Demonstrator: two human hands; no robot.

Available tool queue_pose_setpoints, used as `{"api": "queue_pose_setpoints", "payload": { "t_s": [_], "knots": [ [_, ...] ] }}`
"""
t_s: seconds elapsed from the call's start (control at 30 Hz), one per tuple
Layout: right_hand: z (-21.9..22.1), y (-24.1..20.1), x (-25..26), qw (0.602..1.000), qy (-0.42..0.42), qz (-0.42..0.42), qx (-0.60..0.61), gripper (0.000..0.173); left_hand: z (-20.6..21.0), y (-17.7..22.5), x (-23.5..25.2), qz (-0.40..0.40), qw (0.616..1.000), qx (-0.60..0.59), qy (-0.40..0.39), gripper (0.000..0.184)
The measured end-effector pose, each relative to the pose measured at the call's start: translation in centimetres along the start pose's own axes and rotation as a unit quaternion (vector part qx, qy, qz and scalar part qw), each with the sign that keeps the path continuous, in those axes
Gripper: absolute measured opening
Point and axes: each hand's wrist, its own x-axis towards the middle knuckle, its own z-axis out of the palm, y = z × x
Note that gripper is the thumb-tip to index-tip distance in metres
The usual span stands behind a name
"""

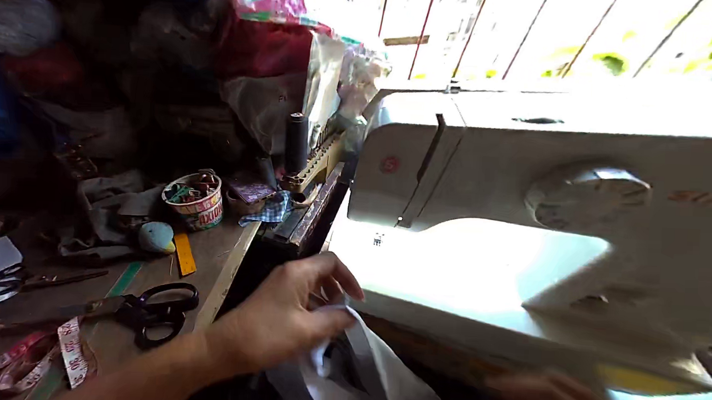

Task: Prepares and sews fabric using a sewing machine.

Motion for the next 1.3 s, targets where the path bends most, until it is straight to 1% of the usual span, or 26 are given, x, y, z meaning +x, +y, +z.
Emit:
{"api": "queue_pose_setpoints", "payload": {
  "t_s": [0.07, 0.13, 0.2, 0.23, 0.27, 0.33, 0.37, 0.43, 0.47, 0.5, 0.57, 0.6, 0.67, 0.73, 0.8, 0.83, 0.87, 0.93, 1.03, 1.1, 1.17, 1.3],
  "knots": [
    [1.6, -2.3, 3.7, 0.988, 0.123, -0.088, 0.031, 0.047, 1.7, 0.5, -0.4, 0.007, 1.000, -0.022, -0.012, 0.018],
    [4.9, -3.7, 7.8, 0.954, 0.230, -0.166, 0.094, 0.050, 2.7, 0.4, -0.8, 0.012, 0.999, -0.048, 0.006, 0.019],
    [8.3, -4.5, 11.7, 0.914, 0.294, -0.222, 0.171, 0.038, 3.2, -0.5, -1.3, 0.008, 0.996, -0.068, 0.050, 0.023],
    [9.3, -4.8, 13.1, 0.898, 0.308, -0.229, 0.215, 0.030, 3.3, -1.0, -1.6, 0.002, 0.995, -0.066, 0.079, 0.027],
    [9.8, -4.9, 13.9, 0.890, 0.312, -0.217, 0.252, 0.023, 3.3, -1.6, -2.0, -0.011, 0.993, -0.059, 0.103, 0.034],
    [9.6, -4.9, 14.2, 0.886, 0.320, -0.179, 0.284, 0.017, 3.6, -2.8, -3.2, -0.048, 0.990, -0.047, 0.122, 0.047],
    [9.4, -4.8, 14.1, 0.888, 0.325, -0.163, 0.283, 0.016, 4.0, -3.4, -3.7, -0.064, 0.989, -0.043, 0.125, 0.046],
    [9.1, -4.5, 13.9, 0.890, 0.329, -0.145, 0.281, 0.014, 4.7, -4.4, -4.2, -0.089, 0.986, -0.062, 0.124, 0.028],
    [9.2, -4.4, 13.8, 0.889, 0.327, -0.145, 0.285, 0.013, 4.6, -4.7, -4.1, -0.081, 0.985, -0.079, 0.126, 0.018],
    [9.2, -4.2, 13.8, 0.888, 0.326, -0.146, 0.290, 0.012, 4.4, -5.1, -3.9, -0.057, 0.985, -0.095, 0.132, 0.011],
    [9.3, -3.9, 13.7, 0.885, 0.317, -0.150, 0.305, 0.010, 3.5, -5.3, -3.3, -0.005, 0.984, -0.108, 0.142, 0.007],
    [9.4, -3.8, 13.6, 0.884, 0.310, -0.154, 0.315, 0.010, 3.2, -5.0, -3.0, 0.005, 0.985, -0.089, 0.148, 0.007],
    [9.6, -3.6, 13.3, 0.881, 0.297, -0.159, 0.334, 0.010, 2.9, -4.5, -2.6, 0.016, 0.985, -0.021, 0.168, 0.021],
    [9.9, -3.5, 13.2, 0.877, 0.285, -0.165, 0.349, 0.011, 2.8, -5.0, -2.3, 0.047, 0.985, 0.034, 0.165, 0.028],
    [10.1, -3.5, 13.3, 0.878, 0.275, -0.174, 0.352, 0.013, 2.7, -5.4, -2.0, 0.079, 0.983, 0.056, 0.154, 0.022],
    [10.2, -3.4, 13.3, 0.879, 0.270, -0.177, 0.351, 0.014, 2.8, -5.5, -1.9, 0.082, 0.983, 0.059, 0.154, 0.020],
    [10.3, -3.3, 13.3, 0.882, 0.265, -0.178, 0.348, 0.015, 2.8, -5.6, -1.9, 0.074, 0.983, 0.055, 0.156, 0.018],
    [10.4, -3.2, 13.3, 0.886, 0.256, -0.183, 0.342, 0.015, 2.8, -5.7, -1.9, 0.031, 0.988, 0.017, 0.149, 0.016],
    [10.5, -3.0, 13.3, 0.892, 0.239, -0.198, 0.328, 0.015, 2.7, -5.7, -1.9, -0.020, 0.993, -0.048, 0.109, 0.013],
    [10.7, -3.0, 13.4, 0.895, 0.228, -0.201, 0.327, 0.014, 2.6, -5.5, -2.0, -0.037, 0.993, -0.065, 0.086, 0.010],
    [10.9, -2.9, 13.5, 0.896, 0.224, -0.198, 0.328, 0.015, 2.5, -5.6, -2.0, -0.050, 0.993, -0.066, 0.084, 0.010],
    [11.2, -3.0, 13.5, 0.901, 0.220, -0.188, 0.323, 0.026, 2.8, -5.9, -2.1, -0.060, 0.991, -0.070, 0.096, 0.009]
  ]
}}
